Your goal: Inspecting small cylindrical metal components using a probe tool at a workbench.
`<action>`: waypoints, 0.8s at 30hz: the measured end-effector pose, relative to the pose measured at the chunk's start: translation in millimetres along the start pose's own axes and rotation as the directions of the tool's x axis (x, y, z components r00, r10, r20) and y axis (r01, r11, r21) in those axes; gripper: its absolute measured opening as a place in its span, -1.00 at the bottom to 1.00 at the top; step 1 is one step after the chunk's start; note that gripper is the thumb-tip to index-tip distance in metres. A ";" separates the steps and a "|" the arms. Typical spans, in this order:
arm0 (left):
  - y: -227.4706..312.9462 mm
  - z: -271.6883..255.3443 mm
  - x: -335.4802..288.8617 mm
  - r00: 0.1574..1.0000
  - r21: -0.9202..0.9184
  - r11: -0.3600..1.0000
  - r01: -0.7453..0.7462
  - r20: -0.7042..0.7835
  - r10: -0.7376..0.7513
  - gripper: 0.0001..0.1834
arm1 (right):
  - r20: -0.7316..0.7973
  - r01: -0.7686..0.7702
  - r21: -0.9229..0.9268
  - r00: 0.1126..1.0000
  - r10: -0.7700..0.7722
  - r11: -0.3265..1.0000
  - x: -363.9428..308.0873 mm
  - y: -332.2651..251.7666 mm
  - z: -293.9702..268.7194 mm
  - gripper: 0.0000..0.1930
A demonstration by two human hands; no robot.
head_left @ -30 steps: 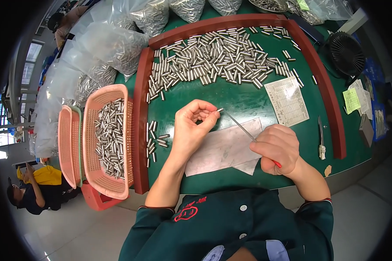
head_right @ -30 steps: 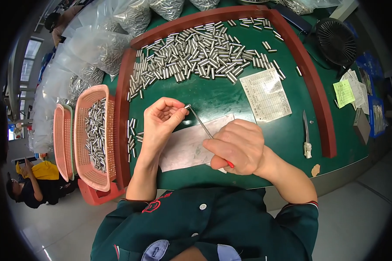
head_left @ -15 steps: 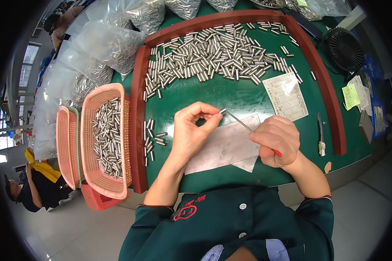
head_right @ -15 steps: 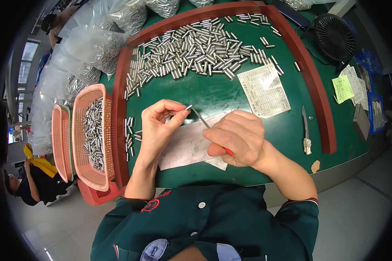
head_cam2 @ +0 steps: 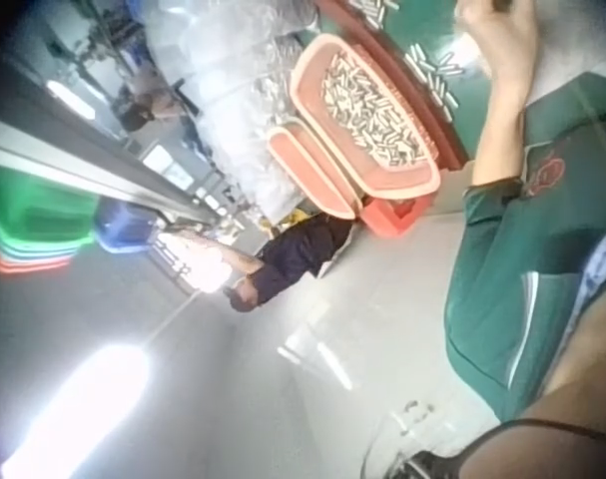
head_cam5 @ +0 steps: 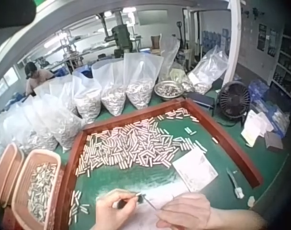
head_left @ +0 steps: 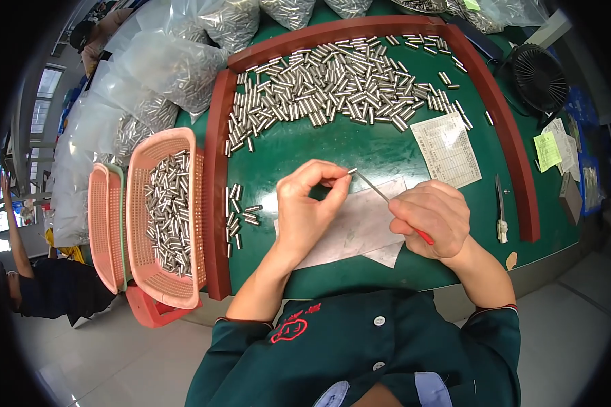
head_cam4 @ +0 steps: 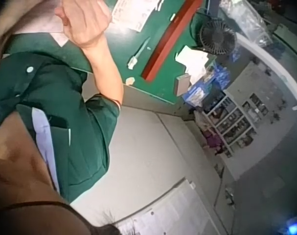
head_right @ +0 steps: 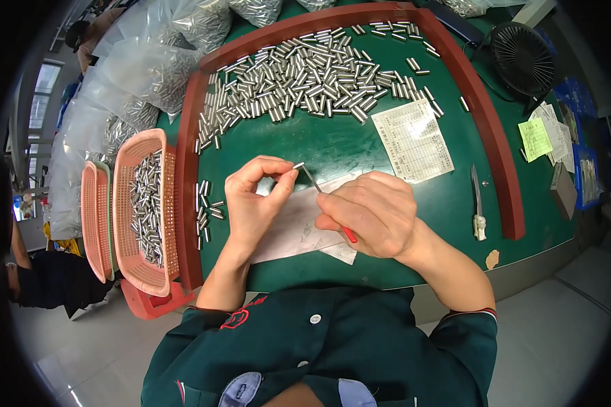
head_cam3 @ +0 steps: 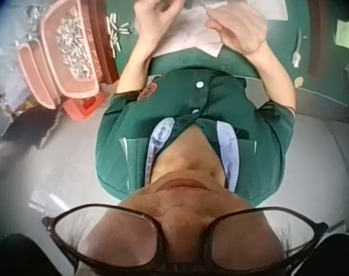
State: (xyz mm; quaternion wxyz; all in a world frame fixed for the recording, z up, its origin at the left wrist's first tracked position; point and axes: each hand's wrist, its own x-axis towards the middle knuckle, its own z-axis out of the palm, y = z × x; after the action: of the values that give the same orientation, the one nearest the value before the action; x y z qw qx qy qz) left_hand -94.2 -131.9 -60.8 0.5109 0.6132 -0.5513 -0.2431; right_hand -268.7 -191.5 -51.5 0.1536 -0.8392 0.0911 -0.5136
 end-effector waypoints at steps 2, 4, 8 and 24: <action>2.8 2.6 -0.7 1.000 0.007 1.000 -0.010 0.005 0.010 -0.93 | -0.018 -0.003 -0.020 1.000 0.003 1.000 0.3 -0.7 -2.9 -0.76; 4.5 4.5 -0.8 0.997 0.035 0.997 -0.065 -0.030 0.066 -0.93 | -0.036 -0.007 -0.040 0.999 0.005 0.999 -0.6 -1.2 -3.8 -0.74; 1.7 6.4 -1.7 0.987 0.090 0.986 -0.141 -0.062 0.147 -0.93 | -0.038 0.022 -0.034 0.999 -0.024 0.999 -3.2 -3.7 -5.4 -0.69; -11.2 -1.0 2.3 0.969 -0.205 0.948 0.243 0.016 -0.245 -0.95 | -0.009 0.034 -0.028 0.999 -0.034 0.999 0.9 -1.6 -4.9 -0.78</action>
State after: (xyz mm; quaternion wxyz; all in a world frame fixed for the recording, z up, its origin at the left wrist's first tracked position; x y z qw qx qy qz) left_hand -87.8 -135.2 -69.8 0.5400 0.6218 -0.4406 -0.3572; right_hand -272.7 -191.1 -48.1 0.1328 -0.8402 0.0845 -0.5189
